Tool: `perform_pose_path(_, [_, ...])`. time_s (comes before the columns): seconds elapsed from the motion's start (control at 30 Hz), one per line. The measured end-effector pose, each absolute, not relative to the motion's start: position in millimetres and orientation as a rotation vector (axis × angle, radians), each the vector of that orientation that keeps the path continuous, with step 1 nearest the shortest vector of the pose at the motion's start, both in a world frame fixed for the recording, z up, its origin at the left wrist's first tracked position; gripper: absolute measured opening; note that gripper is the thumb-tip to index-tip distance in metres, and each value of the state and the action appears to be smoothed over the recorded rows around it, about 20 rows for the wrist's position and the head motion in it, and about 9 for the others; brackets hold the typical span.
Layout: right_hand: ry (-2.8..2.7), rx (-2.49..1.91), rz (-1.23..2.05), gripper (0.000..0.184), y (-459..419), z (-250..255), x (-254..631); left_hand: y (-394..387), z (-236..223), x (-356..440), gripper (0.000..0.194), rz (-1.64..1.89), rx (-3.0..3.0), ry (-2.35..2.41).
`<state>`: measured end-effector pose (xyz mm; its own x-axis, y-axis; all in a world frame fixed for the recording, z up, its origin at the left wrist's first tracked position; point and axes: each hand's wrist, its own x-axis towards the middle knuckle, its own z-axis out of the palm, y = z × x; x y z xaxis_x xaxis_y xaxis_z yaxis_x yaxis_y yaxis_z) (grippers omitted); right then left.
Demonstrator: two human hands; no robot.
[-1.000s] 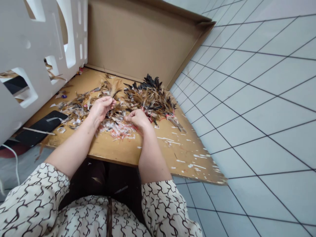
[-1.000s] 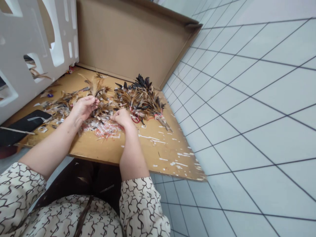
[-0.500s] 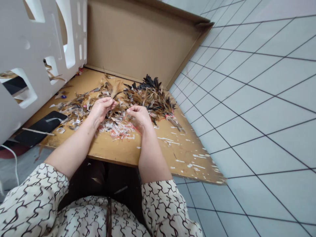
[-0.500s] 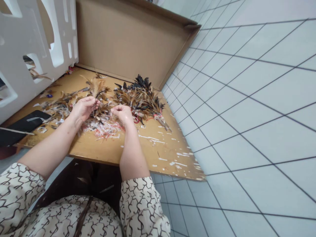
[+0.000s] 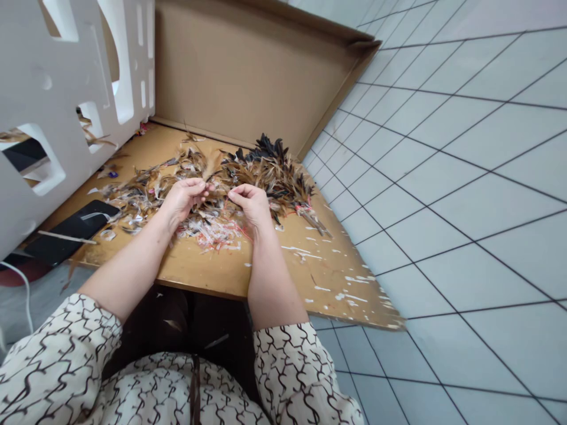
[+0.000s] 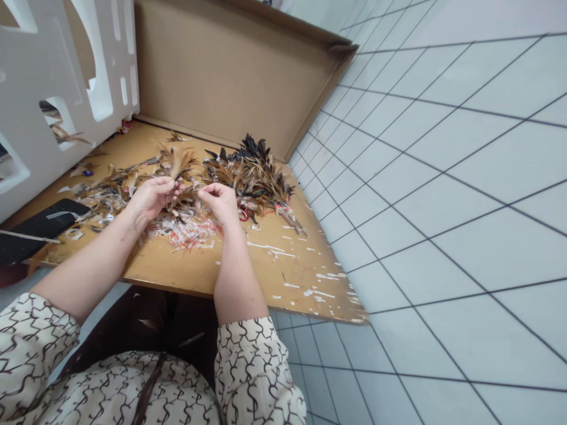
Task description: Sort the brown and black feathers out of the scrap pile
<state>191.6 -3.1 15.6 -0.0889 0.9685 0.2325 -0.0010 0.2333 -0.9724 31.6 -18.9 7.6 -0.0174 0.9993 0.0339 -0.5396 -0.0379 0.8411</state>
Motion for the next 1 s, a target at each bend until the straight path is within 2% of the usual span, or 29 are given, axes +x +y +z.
perform_pose_path(0.73, [-1.341,-0.870,1.041,0.013,-1.4,10.9,182.5,-23.0,7.9,36.2,0.013,1.199,0.695,0.703])
perform_pose_path(1.0, [-1.384,-1.003,1.035,0.008,-2.7,13.1,186.9,-19.4,8.5,33.5,0.012,1.296,0.672,0.765])
